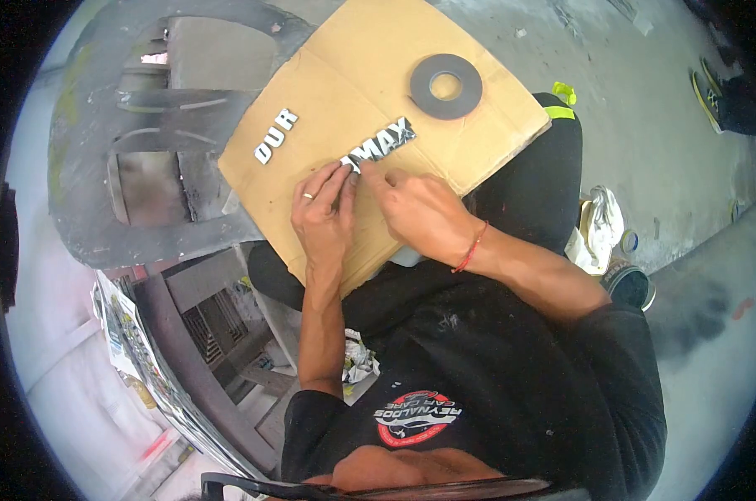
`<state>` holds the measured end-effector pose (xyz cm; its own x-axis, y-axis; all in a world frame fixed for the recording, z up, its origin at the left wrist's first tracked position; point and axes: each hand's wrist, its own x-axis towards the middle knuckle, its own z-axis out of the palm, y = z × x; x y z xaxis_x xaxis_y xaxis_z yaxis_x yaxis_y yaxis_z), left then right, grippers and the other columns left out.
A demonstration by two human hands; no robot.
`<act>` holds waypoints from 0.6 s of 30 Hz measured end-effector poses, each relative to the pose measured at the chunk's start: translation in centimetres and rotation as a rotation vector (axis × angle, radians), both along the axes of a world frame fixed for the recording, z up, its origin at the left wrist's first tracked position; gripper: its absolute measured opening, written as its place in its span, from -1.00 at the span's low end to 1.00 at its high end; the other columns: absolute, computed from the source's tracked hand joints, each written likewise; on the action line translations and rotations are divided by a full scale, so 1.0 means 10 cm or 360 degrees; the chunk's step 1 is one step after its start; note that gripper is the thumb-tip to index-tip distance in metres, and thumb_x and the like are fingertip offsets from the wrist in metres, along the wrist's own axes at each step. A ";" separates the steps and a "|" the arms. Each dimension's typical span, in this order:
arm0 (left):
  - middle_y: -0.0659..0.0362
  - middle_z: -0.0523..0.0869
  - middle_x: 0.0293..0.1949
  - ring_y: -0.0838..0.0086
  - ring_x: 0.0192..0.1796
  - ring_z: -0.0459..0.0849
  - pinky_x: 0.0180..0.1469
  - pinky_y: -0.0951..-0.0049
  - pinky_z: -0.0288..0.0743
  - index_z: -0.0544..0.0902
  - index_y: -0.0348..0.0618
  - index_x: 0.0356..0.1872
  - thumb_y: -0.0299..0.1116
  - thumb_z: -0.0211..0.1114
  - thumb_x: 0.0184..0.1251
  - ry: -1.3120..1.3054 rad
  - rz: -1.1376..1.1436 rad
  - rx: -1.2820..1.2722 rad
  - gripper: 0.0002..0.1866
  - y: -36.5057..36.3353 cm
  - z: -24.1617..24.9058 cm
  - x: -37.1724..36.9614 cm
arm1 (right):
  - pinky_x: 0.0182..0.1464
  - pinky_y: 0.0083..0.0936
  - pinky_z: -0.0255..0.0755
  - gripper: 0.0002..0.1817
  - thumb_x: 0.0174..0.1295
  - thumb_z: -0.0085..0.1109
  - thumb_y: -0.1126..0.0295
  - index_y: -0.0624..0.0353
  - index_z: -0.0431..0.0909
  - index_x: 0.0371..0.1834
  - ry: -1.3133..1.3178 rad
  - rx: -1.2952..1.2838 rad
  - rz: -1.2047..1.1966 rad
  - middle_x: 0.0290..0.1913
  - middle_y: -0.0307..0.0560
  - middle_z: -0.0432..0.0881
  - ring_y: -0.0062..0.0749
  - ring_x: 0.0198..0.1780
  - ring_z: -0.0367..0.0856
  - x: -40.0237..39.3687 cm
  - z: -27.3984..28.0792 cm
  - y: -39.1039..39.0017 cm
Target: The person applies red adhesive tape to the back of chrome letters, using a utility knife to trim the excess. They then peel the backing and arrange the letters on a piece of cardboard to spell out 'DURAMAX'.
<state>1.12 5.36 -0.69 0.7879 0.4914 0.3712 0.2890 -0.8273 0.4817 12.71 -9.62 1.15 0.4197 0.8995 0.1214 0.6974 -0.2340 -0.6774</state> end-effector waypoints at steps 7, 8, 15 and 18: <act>0.07 0.87 0.00 0.13 0.04 0.78 0.21 0.21 0.60 0.87 -0.23 -0.06 -0.53 0.54 0.23 0.0065 -0.0019 0.0104 -0.76 0.01 0.01 0.01 | -0.33 -0.10 0.66 -0.37 0.17 0.20 0.59 0.51 0.44 0.38 -0.0003 -0.0064 0.0069 -0.35 0.20 0.71 0.13 -0.36 0.77 0.02 -0.01 0.08; 0.08 0.88 0.00 0.13 0.04 0.78 0.22 0.20 0.60 0.87 -0.22 -0.07 -0.52 0.54 0.22 0.0049 -0.0047 0.0080 -0.76 0.03 -0.03 0.01 | -0.34 -0.10 0.66 -0.38 0.17 0.20 0.57 0.52 0.44 0.38 -0.0012 -0.0072 0.0077 -0.36 0.20 0.72 0.13 -0.37 0.77 0.03 -0.01 0.09; 0.14 0.89 -0.04 0.12 0.03 0.80 0.23 0.16 0.60 0.88 -0.17 -0.14 -0.47 0.55 0.21 0.0151 -0.0034 0.0217 -0.80 0.01 0.07 0.04 | -0.34 -0.09 0.67 -0.46 0.21 0.18 0.55 0.51 0.48 0.29 -0.0048 -0.0117 0.0098 -0.37 0.23 0.72 0.15 -0.37 0.78 0.01 0.03 0.14; 0.15 0.89 -0.03 0.12 0.02 0.80 0.21 0.14 0.61 0.88 -0.16 -0.14 -0.47 0.55 0.21 0.0156 0.0008 0.0200 -0.81 -0.01 0.06 0.06 | -0.33 -0.11 0.68 -0.51 0.22 0.18 0.55 0.49 0.50 0.24 -0.0024 -0.0174 0.0113 -0.34 0.24 0.72 0.14 -0.36 0.78 0.02 0.09 0.07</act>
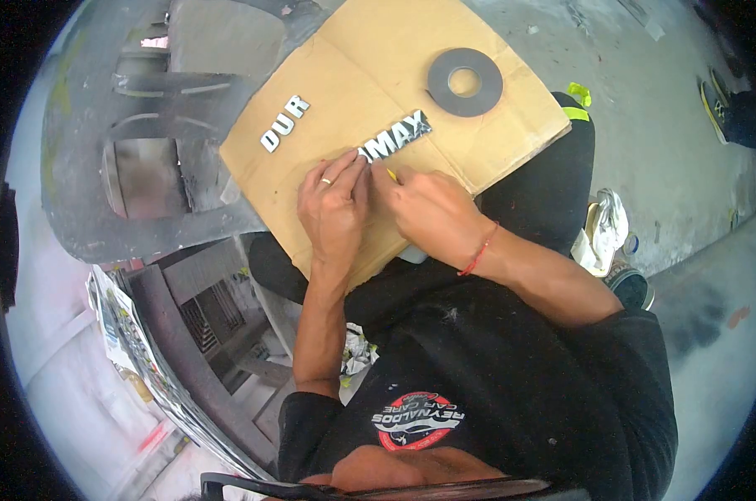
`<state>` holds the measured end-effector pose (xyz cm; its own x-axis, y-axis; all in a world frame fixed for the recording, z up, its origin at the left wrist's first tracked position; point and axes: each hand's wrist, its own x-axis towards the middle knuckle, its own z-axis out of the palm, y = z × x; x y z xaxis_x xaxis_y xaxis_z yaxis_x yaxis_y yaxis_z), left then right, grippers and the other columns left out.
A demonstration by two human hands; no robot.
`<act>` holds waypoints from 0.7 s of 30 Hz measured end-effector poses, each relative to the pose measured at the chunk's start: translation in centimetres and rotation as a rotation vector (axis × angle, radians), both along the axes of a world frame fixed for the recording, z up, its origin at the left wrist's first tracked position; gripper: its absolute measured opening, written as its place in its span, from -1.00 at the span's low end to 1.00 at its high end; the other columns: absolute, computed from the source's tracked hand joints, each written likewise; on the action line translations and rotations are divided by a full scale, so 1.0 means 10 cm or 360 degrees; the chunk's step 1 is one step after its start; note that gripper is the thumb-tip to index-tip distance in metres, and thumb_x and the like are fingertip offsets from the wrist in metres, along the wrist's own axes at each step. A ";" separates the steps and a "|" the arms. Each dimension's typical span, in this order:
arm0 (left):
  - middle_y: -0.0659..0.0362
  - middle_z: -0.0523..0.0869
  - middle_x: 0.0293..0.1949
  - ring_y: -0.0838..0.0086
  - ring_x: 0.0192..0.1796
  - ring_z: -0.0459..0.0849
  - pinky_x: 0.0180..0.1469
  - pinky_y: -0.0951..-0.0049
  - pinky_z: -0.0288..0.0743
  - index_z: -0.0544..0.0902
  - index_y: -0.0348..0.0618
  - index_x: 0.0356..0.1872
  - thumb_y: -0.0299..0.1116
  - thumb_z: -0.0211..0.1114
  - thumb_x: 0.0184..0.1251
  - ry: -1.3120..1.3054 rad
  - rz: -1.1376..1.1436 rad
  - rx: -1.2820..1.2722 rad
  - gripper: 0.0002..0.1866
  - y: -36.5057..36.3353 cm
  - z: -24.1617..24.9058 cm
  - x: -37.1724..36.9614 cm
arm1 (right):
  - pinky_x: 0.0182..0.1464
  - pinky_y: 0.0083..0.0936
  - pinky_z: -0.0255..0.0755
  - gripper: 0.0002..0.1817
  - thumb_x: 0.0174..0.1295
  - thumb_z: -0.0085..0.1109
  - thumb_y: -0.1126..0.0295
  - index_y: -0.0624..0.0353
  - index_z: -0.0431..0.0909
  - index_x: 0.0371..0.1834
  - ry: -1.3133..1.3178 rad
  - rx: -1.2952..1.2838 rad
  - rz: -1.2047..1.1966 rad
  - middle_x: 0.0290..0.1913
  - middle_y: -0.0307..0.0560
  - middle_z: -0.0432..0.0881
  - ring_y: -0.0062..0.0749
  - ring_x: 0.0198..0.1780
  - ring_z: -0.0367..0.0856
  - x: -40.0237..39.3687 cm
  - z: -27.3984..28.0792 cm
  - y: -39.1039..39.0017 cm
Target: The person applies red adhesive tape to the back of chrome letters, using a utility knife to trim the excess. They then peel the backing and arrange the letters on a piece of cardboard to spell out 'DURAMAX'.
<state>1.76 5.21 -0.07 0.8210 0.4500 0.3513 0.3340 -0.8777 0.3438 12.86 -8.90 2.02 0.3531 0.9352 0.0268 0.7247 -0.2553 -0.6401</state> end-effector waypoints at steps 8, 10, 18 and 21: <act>0.13 0.89 -0.02 0.12 0.01 0.79 0.20 0.13 0.62 0.89 -0.15 -0.13 -0.46 0.55 0.22 0.0031 0.0006 -0.0029 -0.80 0.00 -0.01 -0.02 | -0.33 -0.20 0.65 -0.36 0.17 0.24 0.59 0.40 0.50 0.41 -0.0142 -0.0158 0.0015 -0.33 0.10 0.66 0.00 -0.43 0.71 -0.13 0.05 -0.31; 0.12 0.89 -0.01 0.11 0.02 0.79 0.21 0.14 0.62 0.89 -0.16 -0.12 -0.47 0.55 0.22 0.0001 -0.0016 -0.0032 -0.79 0.00 -0.02 -0.01 | -0.34 -0.19 0.64 -0.36 0.17 0.24 0.60 0.40 0.50 0.41 -0.0154 -0.0148 -0.0006 -0.33 0.10 0.65 0.01 -0.43 0.70 -0.09 0.13 -0.31; 0.08 0.89 -0.03 0.15 0.05 0.80 0.32 0.14 0.54 0.88 -0.20 -0.09 -0.51 0.54 0.23 -0.0129 0.0080 -0.0180 -0.78 -0.04 -0.11 -0.04 | -0.34 -0.14 0.66 -0.32 0.13 0.22 0.60 0.49 0.42 0.42 -0.0056 0.0060 -0.0055 -0.34 0.18 0.68 0.10 -0.38 0.76 0.02 -0.03 -0.01; 0.19 0.89 -0.02 0.20 0.04 0.75 0.19 0.17 0.56 0.89 -0.17 -0.11 -0.51 0.54 0.16 -0.0179 0.0044 -0.0086 -0.75 -0.01 -0.18 -0.03 | -0.33 -0.14 0.67 -0.34 0.12 0.22 0.60 0.49 0.44 0.39 -0.0056 0.0022 -0.0050 -0.35 0.19 0.69 0.10 -0.37 0.76 0.02 -0.11 0.05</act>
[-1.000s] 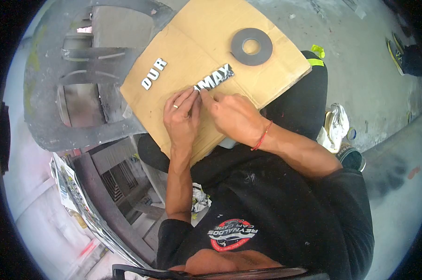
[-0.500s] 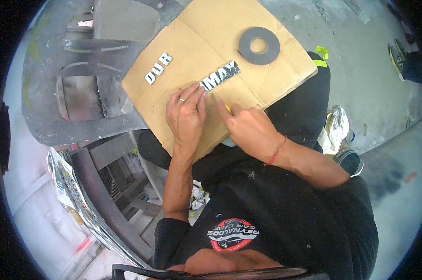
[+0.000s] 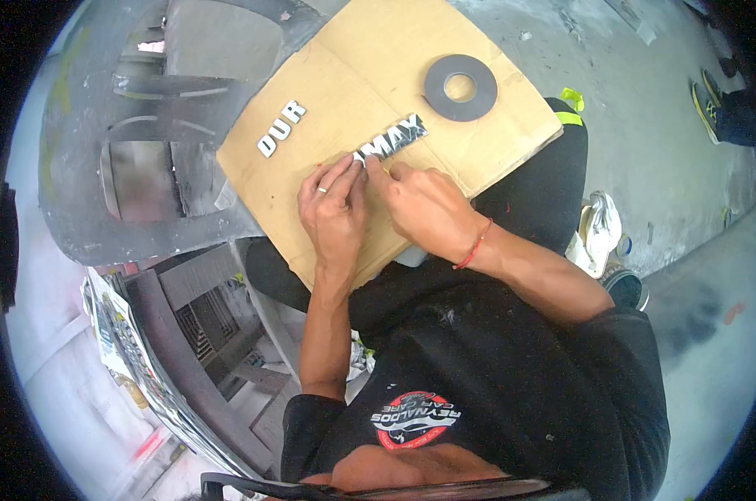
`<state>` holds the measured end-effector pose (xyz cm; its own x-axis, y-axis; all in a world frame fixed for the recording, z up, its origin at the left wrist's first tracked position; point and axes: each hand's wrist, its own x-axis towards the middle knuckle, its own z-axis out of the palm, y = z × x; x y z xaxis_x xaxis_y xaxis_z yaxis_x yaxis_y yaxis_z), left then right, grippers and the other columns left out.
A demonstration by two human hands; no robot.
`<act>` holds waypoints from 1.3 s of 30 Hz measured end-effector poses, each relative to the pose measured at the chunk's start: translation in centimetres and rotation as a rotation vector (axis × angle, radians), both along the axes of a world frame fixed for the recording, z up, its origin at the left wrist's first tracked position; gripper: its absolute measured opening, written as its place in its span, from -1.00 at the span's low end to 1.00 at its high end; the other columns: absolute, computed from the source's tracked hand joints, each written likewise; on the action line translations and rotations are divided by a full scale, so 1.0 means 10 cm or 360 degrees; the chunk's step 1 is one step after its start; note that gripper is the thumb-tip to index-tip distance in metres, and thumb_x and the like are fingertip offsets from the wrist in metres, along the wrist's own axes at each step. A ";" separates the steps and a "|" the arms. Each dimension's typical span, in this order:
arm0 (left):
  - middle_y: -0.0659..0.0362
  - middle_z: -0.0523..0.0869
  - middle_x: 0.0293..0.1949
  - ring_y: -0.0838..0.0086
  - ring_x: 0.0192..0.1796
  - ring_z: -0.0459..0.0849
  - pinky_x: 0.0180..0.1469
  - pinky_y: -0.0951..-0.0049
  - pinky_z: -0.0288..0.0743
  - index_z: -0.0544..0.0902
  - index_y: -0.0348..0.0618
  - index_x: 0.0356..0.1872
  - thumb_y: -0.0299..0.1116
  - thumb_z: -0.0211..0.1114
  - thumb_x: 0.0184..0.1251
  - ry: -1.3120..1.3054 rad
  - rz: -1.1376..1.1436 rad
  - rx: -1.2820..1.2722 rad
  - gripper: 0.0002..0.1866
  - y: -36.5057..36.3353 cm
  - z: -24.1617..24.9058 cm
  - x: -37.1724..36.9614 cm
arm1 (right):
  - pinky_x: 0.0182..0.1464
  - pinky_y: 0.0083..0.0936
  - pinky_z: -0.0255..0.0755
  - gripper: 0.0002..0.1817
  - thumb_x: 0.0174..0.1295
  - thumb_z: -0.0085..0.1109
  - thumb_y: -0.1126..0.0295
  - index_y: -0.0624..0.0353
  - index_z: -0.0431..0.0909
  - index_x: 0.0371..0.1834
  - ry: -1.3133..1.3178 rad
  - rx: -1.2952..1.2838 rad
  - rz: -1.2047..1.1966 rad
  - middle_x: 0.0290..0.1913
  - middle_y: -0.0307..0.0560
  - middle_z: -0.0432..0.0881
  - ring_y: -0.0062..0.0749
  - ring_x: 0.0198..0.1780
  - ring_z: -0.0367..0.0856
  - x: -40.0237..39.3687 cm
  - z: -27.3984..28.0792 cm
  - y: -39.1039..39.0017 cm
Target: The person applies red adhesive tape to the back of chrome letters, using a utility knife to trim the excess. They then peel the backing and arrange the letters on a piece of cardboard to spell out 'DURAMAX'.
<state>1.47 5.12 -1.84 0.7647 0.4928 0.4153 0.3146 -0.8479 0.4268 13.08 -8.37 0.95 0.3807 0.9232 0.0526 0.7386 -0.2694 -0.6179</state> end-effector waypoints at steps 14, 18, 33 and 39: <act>0.18 0.89 -0.01 0.15 0.02 0.76 0.18 0.15 0.60 0.89 -0.14 -0.14 -0.47 0.54 0.19 0.0138 0.0027 0.0004 -0.80 0.00 0.15 0.03 | -0.33 -0.15 0.63 -0.45 0.18 0.23 0.60 0.39 0.56 0.32 0.0009 -0.0135 0.0141 -0.39 0.12 0.67 0.04 -0.39 0.73 0.02 0.17 -0.17; 0.13 0.88 0.02 0.09 0.03 0.77 0.17 0.18 0.62 0.90 -0.13 -0.17 -0.47 0.54 0.21 0.0214 0.0012 -0.0044 -0.83 0.01 0.18 0.03 | -0.34 -0.12 0.62 -0.45 0.19 0.21 0.61 0.40 0.56 0.32 0.0003 -0.0154 0.0150 -0.40 0.14 0.67 0.08 -0.40 0.73 -0.02 0.22 -0.34; 0.06 0.80 0.04 0.02 0.13 0.71 0.36 0.06 0.47 0.69 -0.19 0.05 -0.50 0.46 0.31 0.0458 -0.0477 -0.0003 -0.70 0.29 0.29 -0.01 | -0.24 -0.14 0.72 -0.68 0.25 0.24 0.50 0.25 0.65 0.08 -0.0355 -0.0131 0.0181 -0.09 0.17 0.62 0.07 -0.28 0.80 0.47 0.00 0.17; 0.04 0.77 0.03 0.05 0.14 0.68 0.48 0.02 0.41 0.69 -0.22 0.02 -0.52 0.43 0.30 0.0375 -0.0456 -0.0074 -0.73 0.26 0.24 -0.15 | -0.19 -0.18 0.75 -0.72 0.25 0.22 0.52 0.27 0.68 0.03 -0.0354 -0.0079 0.0179 -0.08 0.17 0.66 0.07 -0.24 0.82 0.39 -0.04 0.05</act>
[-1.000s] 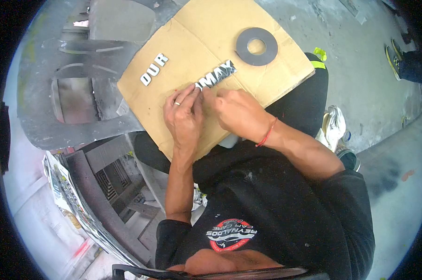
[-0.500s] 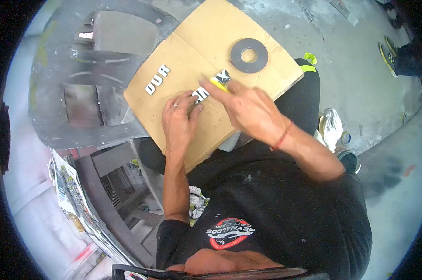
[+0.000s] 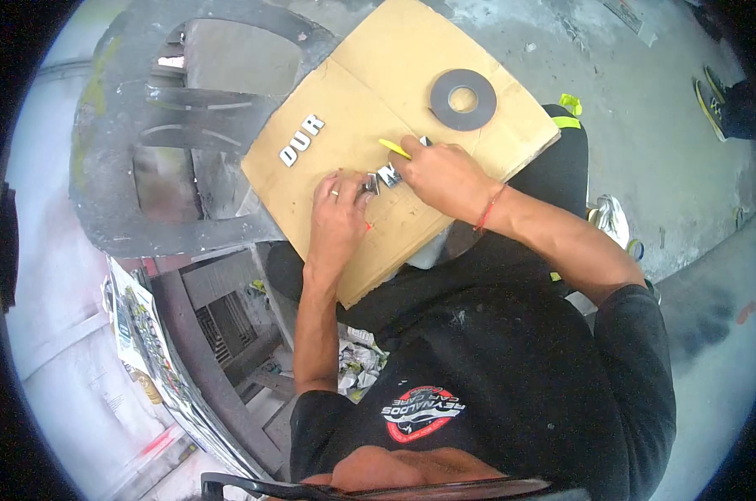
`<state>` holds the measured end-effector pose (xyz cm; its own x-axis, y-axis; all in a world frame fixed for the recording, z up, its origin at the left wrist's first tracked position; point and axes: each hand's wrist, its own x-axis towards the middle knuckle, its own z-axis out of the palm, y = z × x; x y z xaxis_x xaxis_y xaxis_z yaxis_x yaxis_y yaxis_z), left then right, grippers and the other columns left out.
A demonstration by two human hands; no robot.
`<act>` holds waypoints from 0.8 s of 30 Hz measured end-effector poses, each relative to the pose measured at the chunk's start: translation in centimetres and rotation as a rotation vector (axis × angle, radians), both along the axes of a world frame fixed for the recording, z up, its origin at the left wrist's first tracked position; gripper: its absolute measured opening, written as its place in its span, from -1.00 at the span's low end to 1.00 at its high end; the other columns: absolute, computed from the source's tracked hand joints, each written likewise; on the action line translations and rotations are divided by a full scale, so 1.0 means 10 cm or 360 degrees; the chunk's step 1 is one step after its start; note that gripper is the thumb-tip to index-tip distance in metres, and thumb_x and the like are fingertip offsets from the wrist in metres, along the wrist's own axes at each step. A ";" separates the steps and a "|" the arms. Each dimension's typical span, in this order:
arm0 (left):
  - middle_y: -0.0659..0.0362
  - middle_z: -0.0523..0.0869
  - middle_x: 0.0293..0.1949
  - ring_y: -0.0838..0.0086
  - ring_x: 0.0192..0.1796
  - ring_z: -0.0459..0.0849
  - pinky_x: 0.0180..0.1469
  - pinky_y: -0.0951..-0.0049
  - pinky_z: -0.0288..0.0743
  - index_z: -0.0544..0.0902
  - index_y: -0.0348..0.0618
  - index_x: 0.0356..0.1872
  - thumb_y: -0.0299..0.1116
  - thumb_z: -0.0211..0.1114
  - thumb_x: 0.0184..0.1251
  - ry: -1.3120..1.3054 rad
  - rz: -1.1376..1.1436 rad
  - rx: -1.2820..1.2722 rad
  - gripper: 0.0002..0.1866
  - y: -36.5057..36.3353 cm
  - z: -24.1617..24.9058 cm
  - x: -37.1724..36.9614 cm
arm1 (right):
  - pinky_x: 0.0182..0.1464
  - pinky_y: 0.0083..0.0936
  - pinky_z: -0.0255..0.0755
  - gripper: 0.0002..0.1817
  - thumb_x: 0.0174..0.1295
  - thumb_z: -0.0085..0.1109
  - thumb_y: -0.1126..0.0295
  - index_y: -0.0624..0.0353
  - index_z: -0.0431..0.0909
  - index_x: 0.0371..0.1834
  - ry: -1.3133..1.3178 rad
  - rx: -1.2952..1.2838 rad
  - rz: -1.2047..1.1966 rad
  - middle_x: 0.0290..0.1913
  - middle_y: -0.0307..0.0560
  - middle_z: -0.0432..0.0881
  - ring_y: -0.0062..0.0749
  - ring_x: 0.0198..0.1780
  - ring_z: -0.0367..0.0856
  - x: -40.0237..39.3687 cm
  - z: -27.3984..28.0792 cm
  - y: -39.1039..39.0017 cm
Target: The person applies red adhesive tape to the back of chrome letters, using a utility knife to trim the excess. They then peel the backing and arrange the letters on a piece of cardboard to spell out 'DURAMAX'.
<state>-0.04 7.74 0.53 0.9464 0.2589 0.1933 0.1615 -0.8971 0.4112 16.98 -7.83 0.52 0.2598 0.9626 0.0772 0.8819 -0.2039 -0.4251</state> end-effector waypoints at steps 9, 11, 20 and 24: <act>0.01 0.83 0.03 0.06 0.07 0.74 0.30 0.12 0.56 0.86 -0.21 -0.05 -0.49 0.55 0.24 -0.0181 0.0202 -0.0179 -0.75 -0.11 -0.09 -0.04 | -0.25 -0.10 0.66 -0.22 0.17 0.20 0.60 0.46 0.28 0.55 0.0490 0.0213 -0.0215 -0.24 0.31 0.67 0.20 -0.30 0.76 -0.35 0.11 -0.29; 0.01 0.84 0.04 0.07 0.09 0.75 0.30 0.14 0.57 0.86 -0.22 -0.06 -0.48 0.56 0.24 -0.0163 0.0231 -0.0149 -0.76 -0.18 -0.06 -0.03 | -0.32 -0.07 0.64 -0.23 0.14 0.17 0.61 0.64 0.25 0.49 0.0548 0.0235 -0.0220 -0.28 0.35 0.68 0.21 -0.35 0.75 -0.51 0.09 -0.37; 0.06 0.87 0.03 0.12 0.12 0.76 0.38 0.08 0.50 0.88 -0.16 -0.05 -0.45 0.58 0.23 -0.0196 0.0343 0.0002 -0.75 -0.23 -0.14 -0.08 | -0.39 -0.05 0.64 -0.38 0.16 0.20 0.59 0.50 0.40 0.36 0.0403 0.0248 -0.0145 -0.35 0.25 0.70 0.17 -0.37 0.77 -0.52 0.02 -0.27; 0.11 0.88 0.03 0.19 0.10 0.77 0.43 0.01 0.44 0.89 -0.11 -0.07 -0.44 0.58 0.22 -0.0168 0.0390 0.0080 -0.76 -0.26 -0.09 -0.09 | -0.38 -0.06 0.65 -0.43 0.19 0.17 0.58 0.47 0.43 0.33 0.0451 0.0209 -0.0117 -0.35 0.23 0.70 0.18 -0.35 0.77 -0.48 0.05 -0.23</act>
